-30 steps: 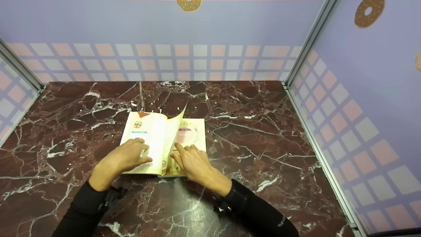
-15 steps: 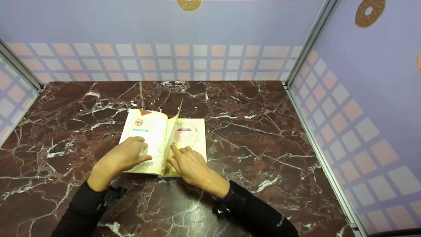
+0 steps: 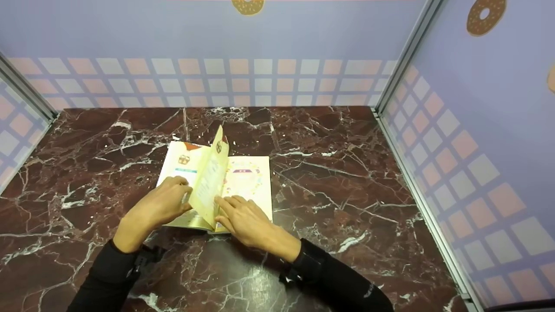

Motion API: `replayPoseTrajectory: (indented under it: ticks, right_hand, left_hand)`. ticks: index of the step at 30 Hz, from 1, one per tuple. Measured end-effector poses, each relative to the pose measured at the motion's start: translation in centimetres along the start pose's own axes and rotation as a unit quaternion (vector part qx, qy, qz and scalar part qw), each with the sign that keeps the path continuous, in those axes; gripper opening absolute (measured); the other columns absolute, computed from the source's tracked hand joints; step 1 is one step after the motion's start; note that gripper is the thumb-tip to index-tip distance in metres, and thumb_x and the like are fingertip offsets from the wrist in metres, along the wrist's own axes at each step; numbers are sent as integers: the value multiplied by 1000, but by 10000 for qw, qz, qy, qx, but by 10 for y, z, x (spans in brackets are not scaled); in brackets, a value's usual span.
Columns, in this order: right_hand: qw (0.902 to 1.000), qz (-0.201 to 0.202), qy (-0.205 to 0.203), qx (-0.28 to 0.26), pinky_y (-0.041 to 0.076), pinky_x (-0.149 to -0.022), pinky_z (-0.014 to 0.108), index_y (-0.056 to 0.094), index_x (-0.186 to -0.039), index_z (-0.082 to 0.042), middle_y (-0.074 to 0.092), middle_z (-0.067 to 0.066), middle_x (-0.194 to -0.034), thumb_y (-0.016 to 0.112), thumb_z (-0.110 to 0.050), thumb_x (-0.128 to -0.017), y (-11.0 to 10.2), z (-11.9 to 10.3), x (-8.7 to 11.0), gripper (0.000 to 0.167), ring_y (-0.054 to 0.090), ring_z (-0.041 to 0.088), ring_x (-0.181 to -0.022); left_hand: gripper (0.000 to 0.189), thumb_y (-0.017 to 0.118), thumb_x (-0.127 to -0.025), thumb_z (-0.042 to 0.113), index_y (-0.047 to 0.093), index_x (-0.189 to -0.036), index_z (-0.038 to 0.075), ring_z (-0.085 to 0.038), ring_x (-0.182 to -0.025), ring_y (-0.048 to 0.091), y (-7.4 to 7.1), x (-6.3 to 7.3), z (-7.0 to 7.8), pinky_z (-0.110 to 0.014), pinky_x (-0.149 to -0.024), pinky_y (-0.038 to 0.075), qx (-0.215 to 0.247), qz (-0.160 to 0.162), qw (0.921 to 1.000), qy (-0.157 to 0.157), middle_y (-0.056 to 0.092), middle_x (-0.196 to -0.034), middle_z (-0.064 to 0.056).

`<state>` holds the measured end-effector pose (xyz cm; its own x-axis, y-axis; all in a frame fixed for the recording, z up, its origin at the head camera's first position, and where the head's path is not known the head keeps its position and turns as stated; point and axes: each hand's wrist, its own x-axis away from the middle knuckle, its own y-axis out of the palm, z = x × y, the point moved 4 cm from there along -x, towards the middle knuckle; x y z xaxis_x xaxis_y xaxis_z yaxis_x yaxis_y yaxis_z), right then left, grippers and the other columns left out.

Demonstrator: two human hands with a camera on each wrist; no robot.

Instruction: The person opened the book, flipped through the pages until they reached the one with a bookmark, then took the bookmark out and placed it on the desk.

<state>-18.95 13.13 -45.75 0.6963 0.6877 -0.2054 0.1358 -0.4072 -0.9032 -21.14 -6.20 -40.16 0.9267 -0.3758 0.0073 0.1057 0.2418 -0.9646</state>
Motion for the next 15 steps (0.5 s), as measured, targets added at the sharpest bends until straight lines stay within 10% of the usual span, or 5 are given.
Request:
replayPoseTrajectory:
  ticks: [15]
  right_hand:
    - [9995, -297, 37, -106, 31, -120, 54, 36, -159, -5, 44, 19, -158, 47, -33, -110, 9, -4, -2, 57, 40, 39, -145]
  left_hand:
    - [5, 66, -86, -6, 67, -81, -3, -38, -87, 62, -22, 5, -3, -52, -78, 56, 66, 946, 9935, 627, 62, -86, -16]
